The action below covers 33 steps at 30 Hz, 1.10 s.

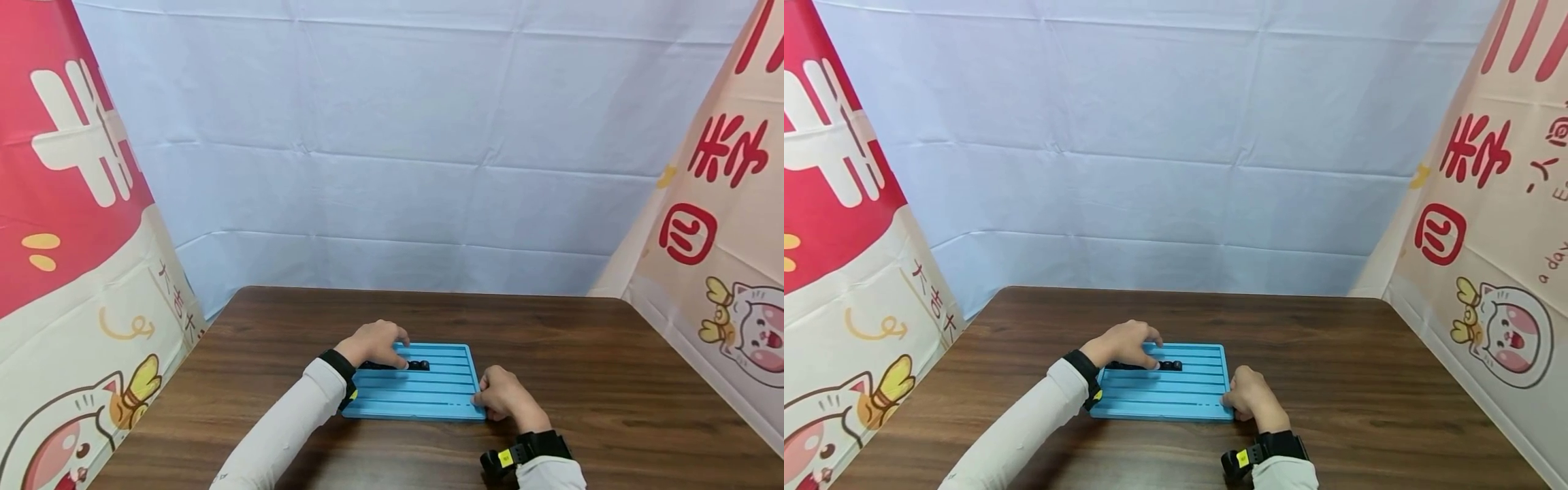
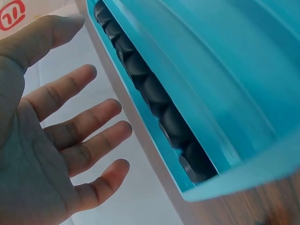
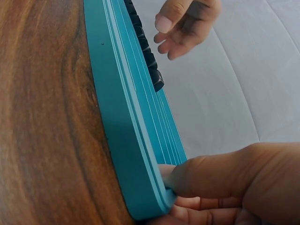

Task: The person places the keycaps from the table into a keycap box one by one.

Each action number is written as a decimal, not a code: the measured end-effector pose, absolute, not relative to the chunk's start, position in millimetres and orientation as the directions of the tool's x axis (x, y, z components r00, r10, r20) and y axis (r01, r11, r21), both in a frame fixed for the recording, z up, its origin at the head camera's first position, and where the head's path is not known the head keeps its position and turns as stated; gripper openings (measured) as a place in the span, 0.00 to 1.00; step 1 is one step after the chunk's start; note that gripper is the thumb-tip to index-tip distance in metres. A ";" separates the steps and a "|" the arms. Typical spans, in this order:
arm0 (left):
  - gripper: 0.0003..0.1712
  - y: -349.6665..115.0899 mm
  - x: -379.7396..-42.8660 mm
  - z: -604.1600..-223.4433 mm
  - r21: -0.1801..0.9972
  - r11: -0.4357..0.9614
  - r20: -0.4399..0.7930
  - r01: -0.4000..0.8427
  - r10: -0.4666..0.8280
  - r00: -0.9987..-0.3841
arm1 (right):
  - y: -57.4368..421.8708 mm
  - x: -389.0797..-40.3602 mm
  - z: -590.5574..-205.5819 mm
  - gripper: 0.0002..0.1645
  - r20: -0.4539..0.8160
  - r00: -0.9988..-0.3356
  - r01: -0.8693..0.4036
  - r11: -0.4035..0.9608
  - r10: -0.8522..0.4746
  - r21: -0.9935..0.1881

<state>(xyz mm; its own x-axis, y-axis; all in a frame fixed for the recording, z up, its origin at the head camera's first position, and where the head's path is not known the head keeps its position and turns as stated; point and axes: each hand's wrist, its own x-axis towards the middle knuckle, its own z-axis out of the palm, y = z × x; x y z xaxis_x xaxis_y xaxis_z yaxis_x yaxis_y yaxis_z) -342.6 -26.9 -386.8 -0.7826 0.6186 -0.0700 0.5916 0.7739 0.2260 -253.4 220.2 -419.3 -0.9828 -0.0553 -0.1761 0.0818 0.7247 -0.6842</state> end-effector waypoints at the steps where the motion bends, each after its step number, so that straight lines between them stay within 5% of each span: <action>1: 0.22 -29.1 -343.0 -387.3 0.227 0.775 -0.068 0.590 0.617 -0.784 | 219.8 -253.7 -419.2 0.14 -0.179 -0.983 0.088 0.725 -0.050 -0.683; 33: 0.25 -107.3 -344.2 -396.5 0.468 0.757 -0.059 0.456 0.541 -0.839 | 220.4 -253.6 -416.8 0.14 -0.184 -0.980 0.075 0.729 -0.072 -0.681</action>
<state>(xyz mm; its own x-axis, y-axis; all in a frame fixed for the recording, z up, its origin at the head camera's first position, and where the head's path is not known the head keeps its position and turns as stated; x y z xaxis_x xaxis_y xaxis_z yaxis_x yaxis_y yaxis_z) -344.2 -107.3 -396.5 -0.8388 0.5413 -0.0590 0.4556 0.7571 0.4682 -253.6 220.4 -416.8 -0.9803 -0.0719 -0.1842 0.0745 0.7285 -0.6809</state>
